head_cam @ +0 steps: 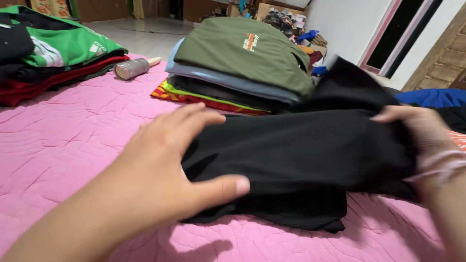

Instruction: Fold black trousers and a patterned shirt on a pink bedspread.

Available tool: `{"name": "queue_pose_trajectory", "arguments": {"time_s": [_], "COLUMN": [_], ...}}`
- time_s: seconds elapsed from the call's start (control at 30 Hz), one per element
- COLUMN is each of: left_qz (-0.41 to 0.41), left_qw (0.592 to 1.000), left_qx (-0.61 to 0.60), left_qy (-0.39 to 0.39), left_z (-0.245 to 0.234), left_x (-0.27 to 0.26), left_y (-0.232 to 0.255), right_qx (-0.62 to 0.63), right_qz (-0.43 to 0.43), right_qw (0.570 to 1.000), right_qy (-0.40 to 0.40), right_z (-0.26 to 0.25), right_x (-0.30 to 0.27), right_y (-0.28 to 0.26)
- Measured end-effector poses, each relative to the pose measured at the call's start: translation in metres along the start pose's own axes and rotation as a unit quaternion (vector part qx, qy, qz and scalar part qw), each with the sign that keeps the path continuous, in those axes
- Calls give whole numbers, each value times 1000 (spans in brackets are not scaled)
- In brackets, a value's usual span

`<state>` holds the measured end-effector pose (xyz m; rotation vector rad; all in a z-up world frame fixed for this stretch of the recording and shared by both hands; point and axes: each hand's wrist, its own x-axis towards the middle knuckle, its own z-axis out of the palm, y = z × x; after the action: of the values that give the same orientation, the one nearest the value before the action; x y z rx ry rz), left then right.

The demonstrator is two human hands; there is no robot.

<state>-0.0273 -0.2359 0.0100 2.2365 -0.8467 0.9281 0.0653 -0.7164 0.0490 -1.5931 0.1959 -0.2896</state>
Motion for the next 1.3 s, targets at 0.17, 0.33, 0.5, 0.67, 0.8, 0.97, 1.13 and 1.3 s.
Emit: {"name": "queue_pose_trajectory", "arguments": {"time_s": [0.17, 0.33, 0.5, 0.67, 0.8, 0.97, 1.13, 1.3], "left_qz": [-69, -145, -253, -444, -436, -396, -393, -442], "left_qw": [991, 983, 963, 839, 814, 910, 891, 880], "left_qx": [-48, -49, -66, -313, -384, -47, -120, -108], "left_qy": [-105, -101, -73, -18, 10, 113, 190, 133], "left_z": [32, 47, 44, 33, 28, -35, -36, -37], "left_x": [-20, -26, -16, 10, 6, -13, -70, -76], "left_y": [1, 8, 17, 25, -10, -51, -118, -112], "right_qx": [-163, -373, -403, -459, -462, -457, -483, -507], "right_qz": [12, -230, -291, -465, -447, -464, -432, -400], "right_qw": [978, 883, 860, 722, 742, 745, 753, 759], "right_qy": [126, 168, -112, -226, -190, -146, -113, -83], "right_z": [-150, -22, 150, 194, 201, 189, 173, 146], "right_x": [51, -47, -155, -170, -178, -180, -177, -170], "right_y": [62, 34, 3, 29, 23, 40, 61, 55]}}
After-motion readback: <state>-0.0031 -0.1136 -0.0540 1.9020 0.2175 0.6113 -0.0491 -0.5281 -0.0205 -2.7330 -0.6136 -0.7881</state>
